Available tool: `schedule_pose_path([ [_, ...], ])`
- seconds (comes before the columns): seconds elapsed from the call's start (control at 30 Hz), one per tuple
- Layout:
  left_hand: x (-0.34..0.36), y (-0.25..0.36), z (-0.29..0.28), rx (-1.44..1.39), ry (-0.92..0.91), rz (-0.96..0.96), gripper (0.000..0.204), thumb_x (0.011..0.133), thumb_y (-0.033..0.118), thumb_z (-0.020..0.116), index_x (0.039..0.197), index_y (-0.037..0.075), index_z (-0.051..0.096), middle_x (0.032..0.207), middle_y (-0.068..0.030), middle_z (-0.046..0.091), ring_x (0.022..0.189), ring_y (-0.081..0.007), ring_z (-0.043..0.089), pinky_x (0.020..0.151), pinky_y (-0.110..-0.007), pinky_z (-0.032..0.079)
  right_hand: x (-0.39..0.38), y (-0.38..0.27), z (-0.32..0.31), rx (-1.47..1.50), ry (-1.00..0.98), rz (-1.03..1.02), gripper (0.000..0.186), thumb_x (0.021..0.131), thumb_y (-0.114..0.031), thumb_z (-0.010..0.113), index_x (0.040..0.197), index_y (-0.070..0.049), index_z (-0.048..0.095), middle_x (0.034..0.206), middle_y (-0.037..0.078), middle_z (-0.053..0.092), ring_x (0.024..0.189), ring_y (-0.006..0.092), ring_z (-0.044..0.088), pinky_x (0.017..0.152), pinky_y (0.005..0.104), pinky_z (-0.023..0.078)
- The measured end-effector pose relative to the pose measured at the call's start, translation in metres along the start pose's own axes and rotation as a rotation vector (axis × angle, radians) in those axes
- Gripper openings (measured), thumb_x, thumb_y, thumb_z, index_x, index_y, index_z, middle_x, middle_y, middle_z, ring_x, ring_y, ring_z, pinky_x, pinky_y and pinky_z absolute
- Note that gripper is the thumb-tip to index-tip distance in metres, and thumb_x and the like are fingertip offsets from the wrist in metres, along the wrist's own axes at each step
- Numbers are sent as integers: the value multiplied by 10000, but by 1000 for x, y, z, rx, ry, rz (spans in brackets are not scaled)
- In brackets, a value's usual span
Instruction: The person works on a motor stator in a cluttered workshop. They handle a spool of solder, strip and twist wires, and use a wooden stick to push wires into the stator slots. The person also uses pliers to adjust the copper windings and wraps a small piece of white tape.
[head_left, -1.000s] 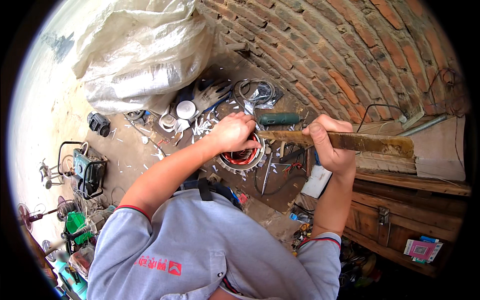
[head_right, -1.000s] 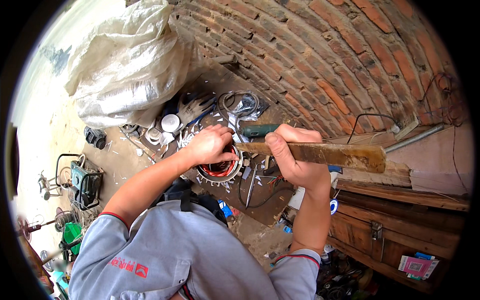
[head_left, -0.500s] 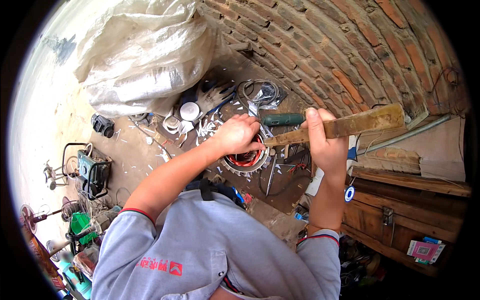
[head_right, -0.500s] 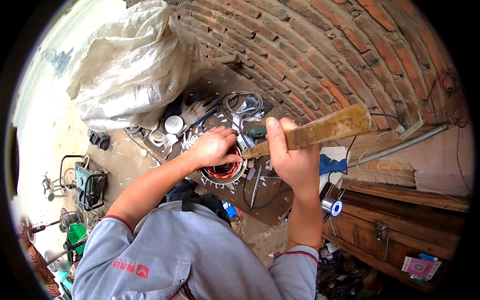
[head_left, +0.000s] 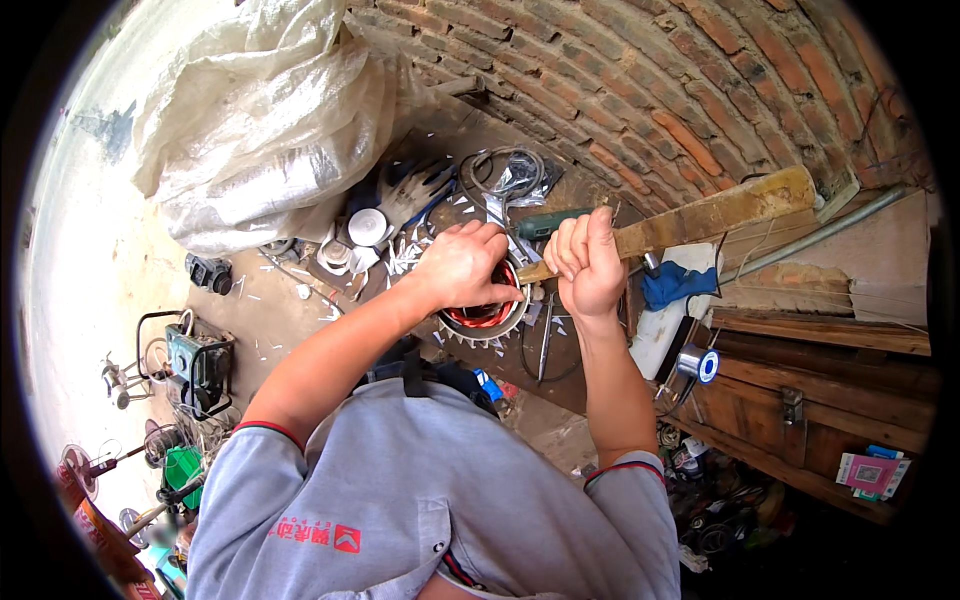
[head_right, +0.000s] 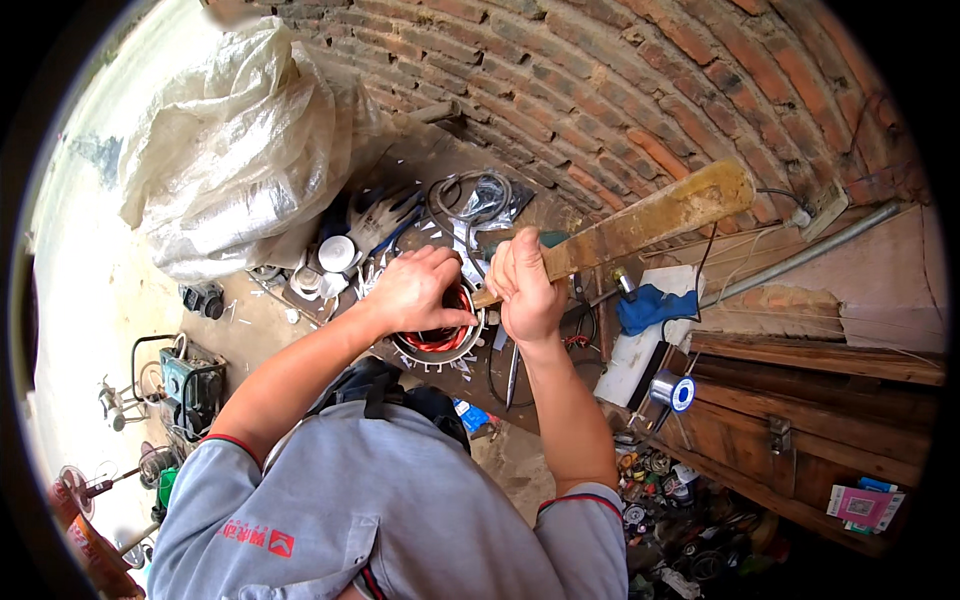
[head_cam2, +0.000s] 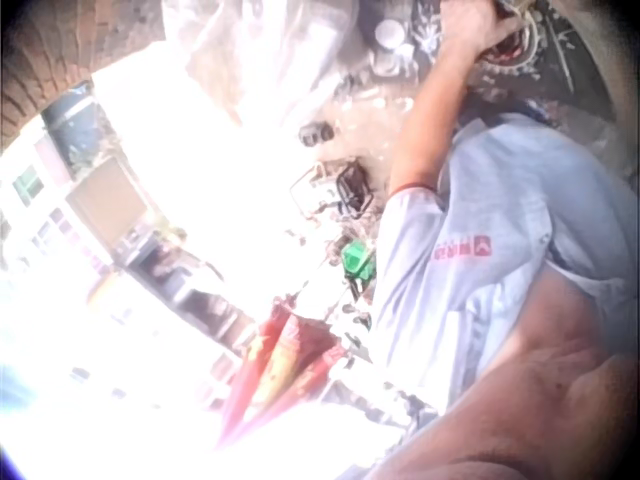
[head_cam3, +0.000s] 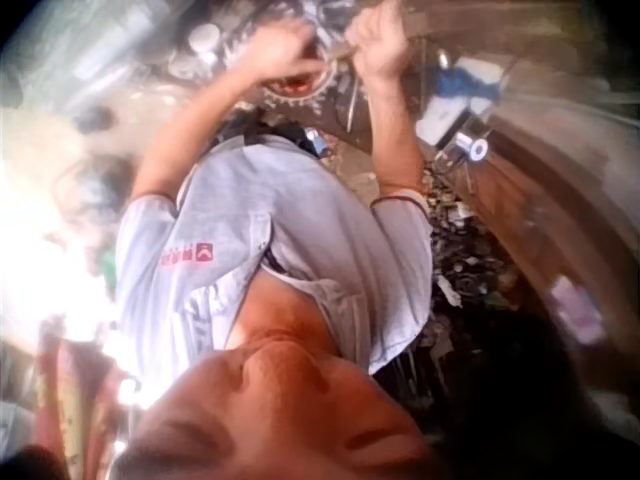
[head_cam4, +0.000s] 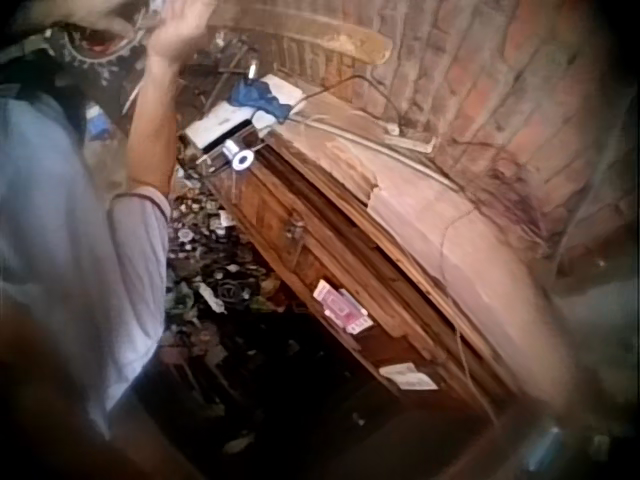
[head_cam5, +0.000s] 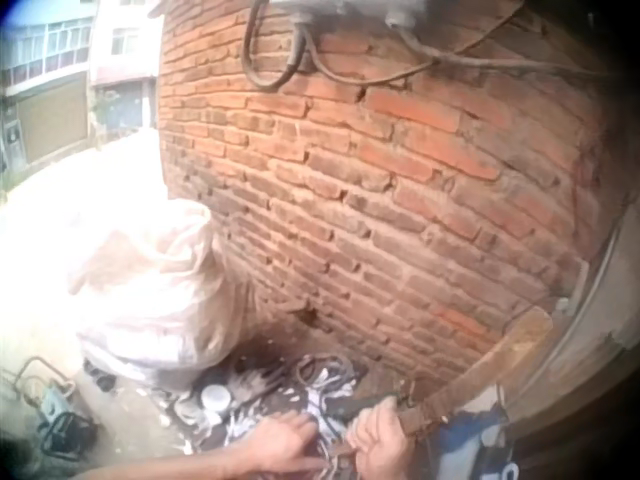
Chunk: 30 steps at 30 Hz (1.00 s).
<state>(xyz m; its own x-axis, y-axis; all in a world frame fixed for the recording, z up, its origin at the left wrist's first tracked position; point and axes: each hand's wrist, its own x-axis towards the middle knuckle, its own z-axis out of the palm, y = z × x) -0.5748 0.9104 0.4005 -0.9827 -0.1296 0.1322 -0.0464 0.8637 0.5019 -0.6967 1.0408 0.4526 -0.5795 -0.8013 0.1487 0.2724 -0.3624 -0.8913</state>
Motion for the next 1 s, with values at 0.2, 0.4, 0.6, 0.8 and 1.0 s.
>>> schedule_pose_path([
  [0.2, 2, 6, -3, 47, 2, 2, 615, 692, 564, 751, 881, -5, 615, 949, -160, 611, 941, -339, 607, 854, -421, 502, -5, 1, 24, -52, 400, -89, 549, 1052, -400, 382, 578, -144, 275, 514, -18, 279, 448, 92, 244, 463, 269, 267],
  [0.4, 3, 6, -2, 75, -37, -2, 647, 694, 585, 735, 901, -16, 616, 945, -162, 602, 931, -346, 603, 844, -427, 502, -15, 7, 24, -394, 229, -29, 469, 1044, -294, 456, 629, -80, 418, 554, -46, 381, 507, 54, 332, 459, 258, 242],
  [0.6, -2, 6, -2, 71, -106, -14, 683, 704, 550, 721, 1138, 42, 579, 1146, -161, 568, 1102, -354, 538, 961, -509, 417, 12, -6, 0, -259, -540, -129, 281, 846, -185, 746, 701, -4, 588, 799, 100, 641, 762, 175, 596, 677, 303, 453],
  [0.8, -7, 31, 7, 233, -184, -264, 849, 711, 532, 695, 1389, 93, 438, 1470, -173, 357, 1374, -439, 293, 1032, -729, 235, 11, 14, -4, -208, -269, 138, 381, 767, 41, 657, 506, -49, 394, 529, 39, 538, 488, 102, 477, 462, 282, 344],
  [1.0, -5, 35, 7, 128, -170, -330, 751, 725, 463, 650, 1293, 8, 464, 1449, -190, 392, 1355, -424, 331, 1028, -677, 274, -3, 40, 33, -411, 338, -247, 401, 831, 77, 575, 538, -59, 336, 509, -35, 382, 488, 35, 319, 462, 256, 244],
])
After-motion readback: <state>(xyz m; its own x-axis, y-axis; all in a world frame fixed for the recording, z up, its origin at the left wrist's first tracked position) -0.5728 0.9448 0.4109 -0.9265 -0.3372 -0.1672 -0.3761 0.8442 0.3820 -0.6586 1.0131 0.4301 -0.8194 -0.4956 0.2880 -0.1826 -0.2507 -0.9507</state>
